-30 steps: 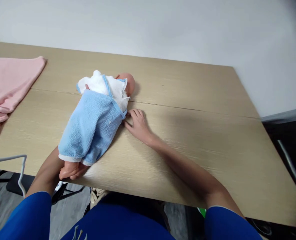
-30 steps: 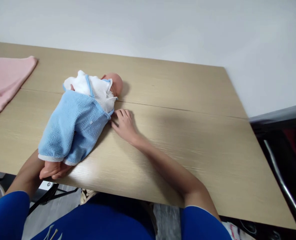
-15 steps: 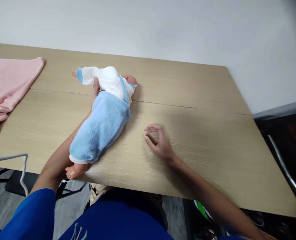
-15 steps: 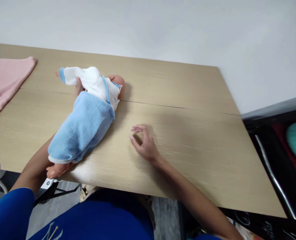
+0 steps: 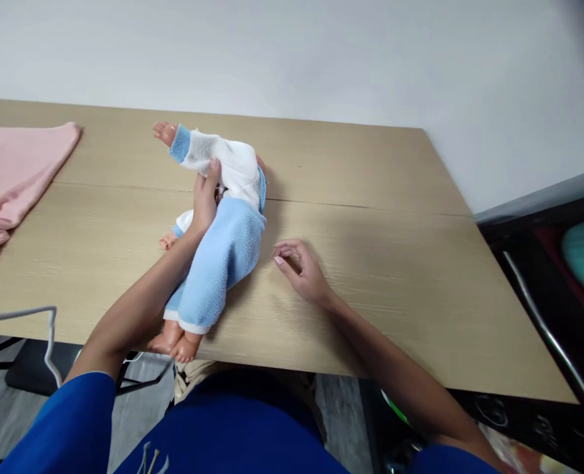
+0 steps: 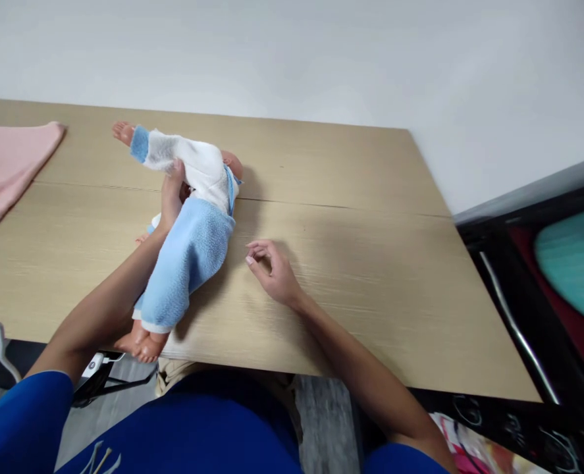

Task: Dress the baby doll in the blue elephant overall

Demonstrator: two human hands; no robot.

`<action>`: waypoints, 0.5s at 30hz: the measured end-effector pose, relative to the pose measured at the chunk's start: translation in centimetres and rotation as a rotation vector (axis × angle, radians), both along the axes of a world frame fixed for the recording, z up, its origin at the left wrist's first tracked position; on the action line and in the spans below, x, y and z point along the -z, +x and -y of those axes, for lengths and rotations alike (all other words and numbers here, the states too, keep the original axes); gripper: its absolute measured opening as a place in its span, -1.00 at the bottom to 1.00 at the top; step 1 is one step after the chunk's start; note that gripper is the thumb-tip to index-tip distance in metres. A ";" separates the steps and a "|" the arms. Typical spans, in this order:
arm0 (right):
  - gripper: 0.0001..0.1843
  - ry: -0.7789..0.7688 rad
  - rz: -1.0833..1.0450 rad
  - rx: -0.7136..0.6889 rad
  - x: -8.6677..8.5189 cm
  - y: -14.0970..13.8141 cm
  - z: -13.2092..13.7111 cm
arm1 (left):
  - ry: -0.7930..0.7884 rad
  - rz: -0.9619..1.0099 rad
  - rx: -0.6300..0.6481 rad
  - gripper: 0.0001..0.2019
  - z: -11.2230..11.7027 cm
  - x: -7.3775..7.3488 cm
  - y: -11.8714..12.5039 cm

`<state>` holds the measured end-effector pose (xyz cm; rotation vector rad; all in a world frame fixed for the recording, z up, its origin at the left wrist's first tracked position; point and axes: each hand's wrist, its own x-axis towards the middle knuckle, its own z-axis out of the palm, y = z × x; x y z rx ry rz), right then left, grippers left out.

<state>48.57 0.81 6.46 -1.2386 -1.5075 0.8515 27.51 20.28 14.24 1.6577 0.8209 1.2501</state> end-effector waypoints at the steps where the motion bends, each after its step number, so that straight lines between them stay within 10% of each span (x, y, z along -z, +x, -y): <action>1: -0.62 -0.013 -0.022 0.004 0.2 0.1 -0.1 | -0.014 0.041 -0.028 -0.12 0.0 0.2 0.2; 11: -0.36 -0.213 -0.409 0.095 0.0 2.2 -1.6 | -0.010 -0.051 -0.089 -0.06 2.8 0.0 2.1; 15: -0.14 -0.351 -0.529 0.057 -1.2 4.2 -2.2 | 0.213 -0.259 0.126 -0.12 4.5 -0.7 1.6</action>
